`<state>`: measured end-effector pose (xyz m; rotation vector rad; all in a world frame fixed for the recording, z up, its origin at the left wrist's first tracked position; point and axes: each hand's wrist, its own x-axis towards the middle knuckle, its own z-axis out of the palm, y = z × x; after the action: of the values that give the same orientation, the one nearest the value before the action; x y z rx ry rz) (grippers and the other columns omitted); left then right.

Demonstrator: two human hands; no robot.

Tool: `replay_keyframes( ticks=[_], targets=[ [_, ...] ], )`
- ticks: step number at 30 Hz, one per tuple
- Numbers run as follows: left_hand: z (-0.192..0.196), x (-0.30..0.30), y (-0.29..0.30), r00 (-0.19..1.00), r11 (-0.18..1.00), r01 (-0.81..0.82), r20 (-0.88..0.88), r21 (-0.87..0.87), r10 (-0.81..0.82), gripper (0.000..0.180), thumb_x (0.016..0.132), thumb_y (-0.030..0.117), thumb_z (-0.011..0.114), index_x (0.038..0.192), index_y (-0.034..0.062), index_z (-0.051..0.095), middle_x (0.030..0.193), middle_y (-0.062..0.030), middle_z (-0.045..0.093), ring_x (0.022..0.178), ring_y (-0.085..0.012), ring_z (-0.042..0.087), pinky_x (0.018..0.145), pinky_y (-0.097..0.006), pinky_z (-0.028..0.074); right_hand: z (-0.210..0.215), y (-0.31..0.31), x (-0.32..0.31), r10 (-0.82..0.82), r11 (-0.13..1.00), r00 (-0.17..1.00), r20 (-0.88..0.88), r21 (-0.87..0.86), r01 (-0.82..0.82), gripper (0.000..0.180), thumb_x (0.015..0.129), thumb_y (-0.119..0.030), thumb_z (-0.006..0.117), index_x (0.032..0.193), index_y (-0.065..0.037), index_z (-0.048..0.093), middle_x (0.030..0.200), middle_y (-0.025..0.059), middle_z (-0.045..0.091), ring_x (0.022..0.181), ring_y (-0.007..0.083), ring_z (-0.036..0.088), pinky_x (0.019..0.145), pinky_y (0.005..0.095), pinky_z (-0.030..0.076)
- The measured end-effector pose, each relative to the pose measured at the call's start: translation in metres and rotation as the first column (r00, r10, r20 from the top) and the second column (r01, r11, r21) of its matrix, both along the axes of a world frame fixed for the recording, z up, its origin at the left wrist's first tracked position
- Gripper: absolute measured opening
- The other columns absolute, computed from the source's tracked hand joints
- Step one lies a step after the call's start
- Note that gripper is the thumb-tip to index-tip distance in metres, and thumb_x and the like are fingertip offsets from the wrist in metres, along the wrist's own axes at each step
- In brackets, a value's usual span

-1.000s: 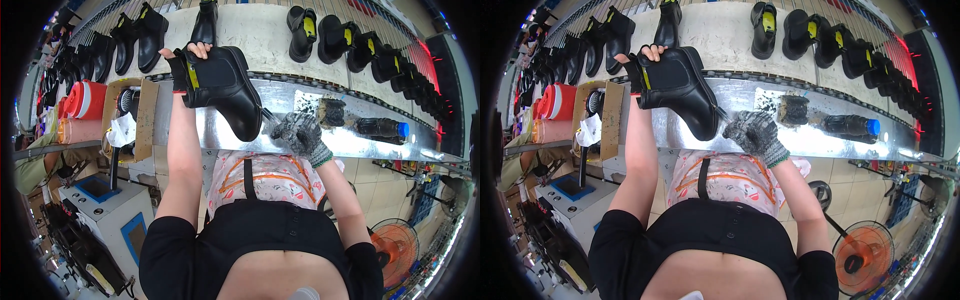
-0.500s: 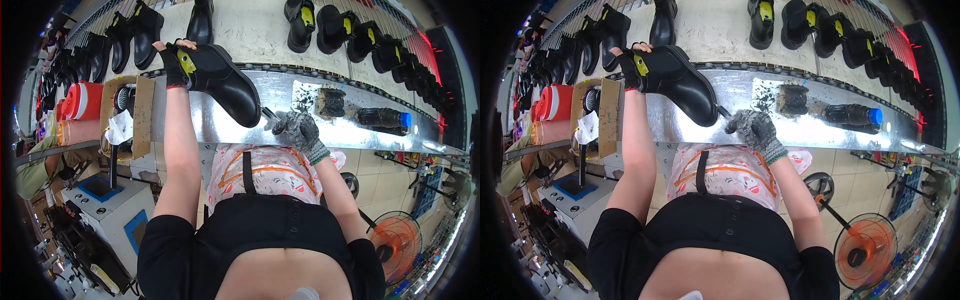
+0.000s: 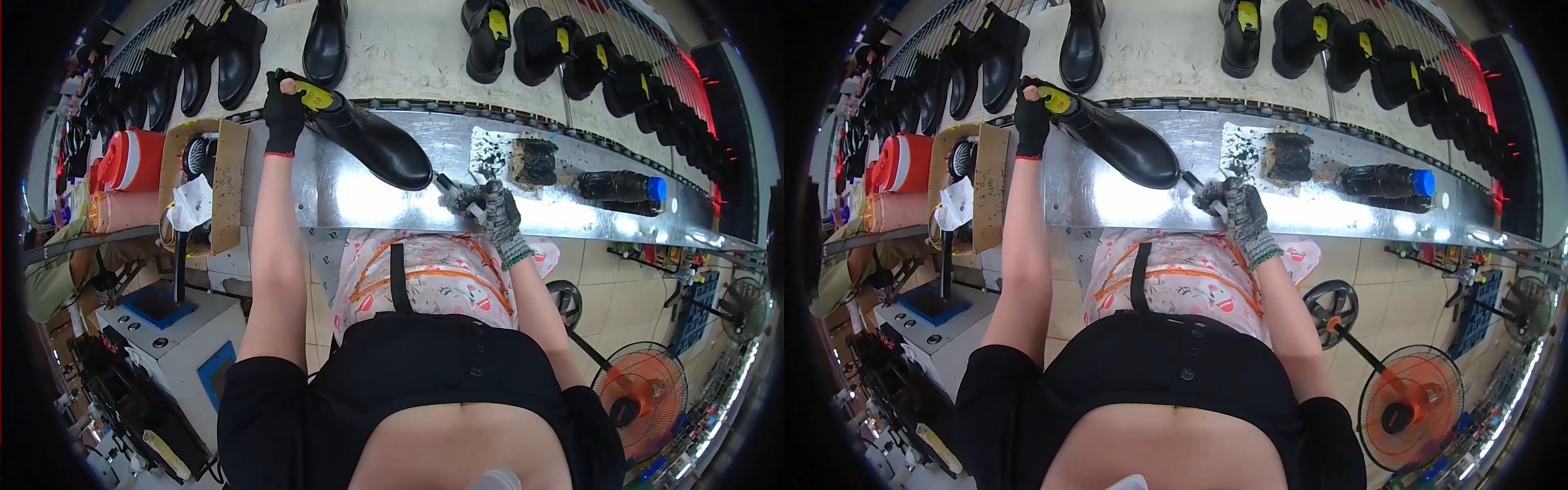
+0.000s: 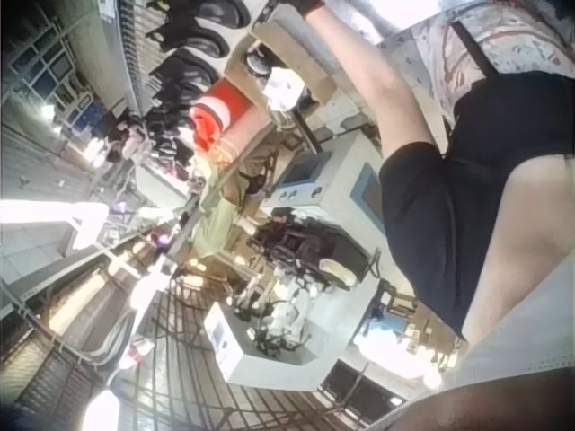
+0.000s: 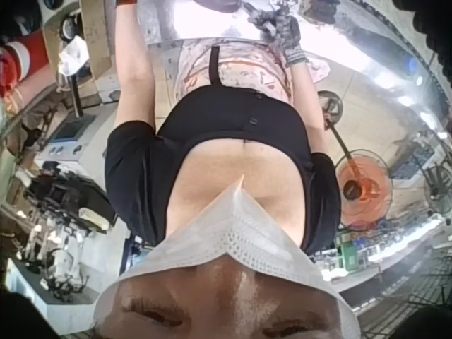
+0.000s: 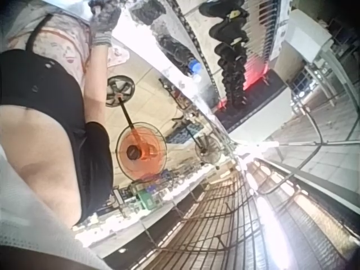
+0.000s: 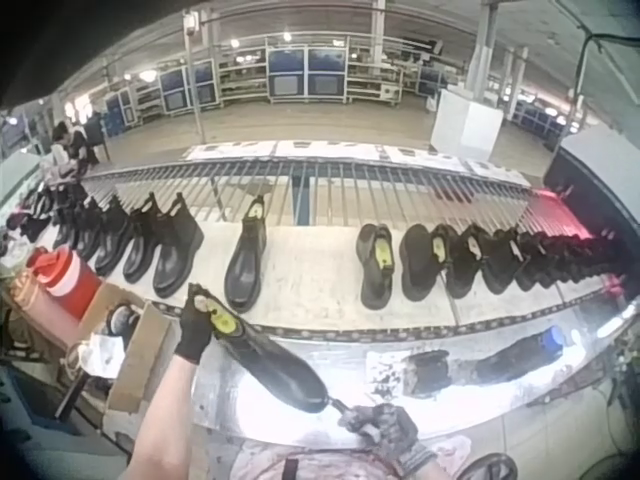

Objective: Applying black paint or liquid finish to the edges and soles of black boots.

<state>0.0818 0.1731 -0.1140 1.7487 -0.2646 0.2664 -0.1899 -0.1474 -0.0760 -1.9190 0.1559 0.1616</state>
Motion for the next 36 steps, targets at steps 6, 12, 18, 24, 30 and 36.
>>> replay_keyframes(
  ticks=[6,12,18,24,30,36],
  targets=[
    [0.04,-0.028,-0.005,0.974,0.922,-0.128,0.221,0.365,0.048,0.056,0.083,0.057,0.052,0.102,0.0051,0.046,0.084,-0.0111,0.06,0.078,-0.0304,0.063,0.066,-0.036,0.047,0.005,-0.02,0.002,-0.067,0.995,0.998,-0.02,-0.071,0.066,0.011,0.077,-0.003,0.064,0.087,-0.003,0.064,0.084,0.0099,0.067,0.079,0.0234,0.063,0.074,0.0338,0.048],
    [0.065,-0.078,-0.009,0.964,0.893,-0.208,0.239,0.4,0.117,0.06,0.077,0.06,0.059,0.1,0.0063,0.048,0.08,-0.0092,0.058,0.075,-0.0291,0.063,0.064,-0.037,0.047,0.005,-0.024,0.003,-0.115,0.958,0.993,0.003,-0.266,0.112,0.018,0.079,-0.018,0.065,0.09,-0.004,0.063,0.087,0.0126,0.062,0.083,0.0288,0.058,0.075,0.0387,0.046],
    [0.094,-0.139,-0.032,0.96,0.842,-0.274,0.179,0.465,0.213,0.068,0.062,0.061,0.073,0.093,0.0072,0.047,0.072,-0.0065,0.055,0.063,-0.0264,0.06,0.057,-0.036,0.046,-0.004,-0.027,0.007,-0.051,0.849,0.989,0.138,-0.516,0.116,0.022,0.08,-0.022,0.065,0.092,-0.005,0.062,0.091,0.0145,0.06,0.086,0.0322,0.057,0.076,0.0415,0.046],
    [0.119,-0.189,-0.052,0.979,0.825,-0.178,0.015,0.536,0.202,0.067,0.053,0.039,0.089,0.089,0.0068,0.044,0.061,-0.0021,0.049,0.051,-0.0143,0.051,0.049,-0.027,0.043,0.018,-0.016,0.015,-0.107,0.913,0.985,0.139,-0.378,0.152,0.046,0.096,-0.041,0.035,0.086,-0.013,0.071,0.08,0.0048,0.068,0.073,0.0209,0.062,0.068,0.0344,0.046],
    [0.127,-0.215,-0.06,0.967,0.891,-0.038,-0.208,0.453,0.147,0.063,0.057,0.033,0.088,0.091,0.0068,0.042,0.059,-0.0009,0.048,0.05,-0.0086,0.047,0.047,-0.024,0.04,0.027,-0.01,0.014,-0.138,0.921,0.981,0.134,-0.346,0.177,0.051,0.096,-0.043,0.034,0.084,-0.012,0.072,0.077,0.0024,0.069,0.07,0.0176,0.063,0.068,0.0309,0.047],
    [0.123,-0.227,-0.06,0.942,0.938,0.072,-0.331,0.34,0.048,0.054,0.065,0.022,0.083,0.093,0.0072,0.039,0.058,0.0013,0.045,0.05,-0.0056,0.042,0.045,-0.022,0.035,0.028,-0.004,0.011,-0.121,0.98,0.986,0.115,-0.145,0.137,0.048,0.096,-0.04,0.035,0.083,-0.012,0.071,0.078,0.0059,0.069,0.072,0.0216,0.064,0.069,0.0333,0.049]
  ],
)
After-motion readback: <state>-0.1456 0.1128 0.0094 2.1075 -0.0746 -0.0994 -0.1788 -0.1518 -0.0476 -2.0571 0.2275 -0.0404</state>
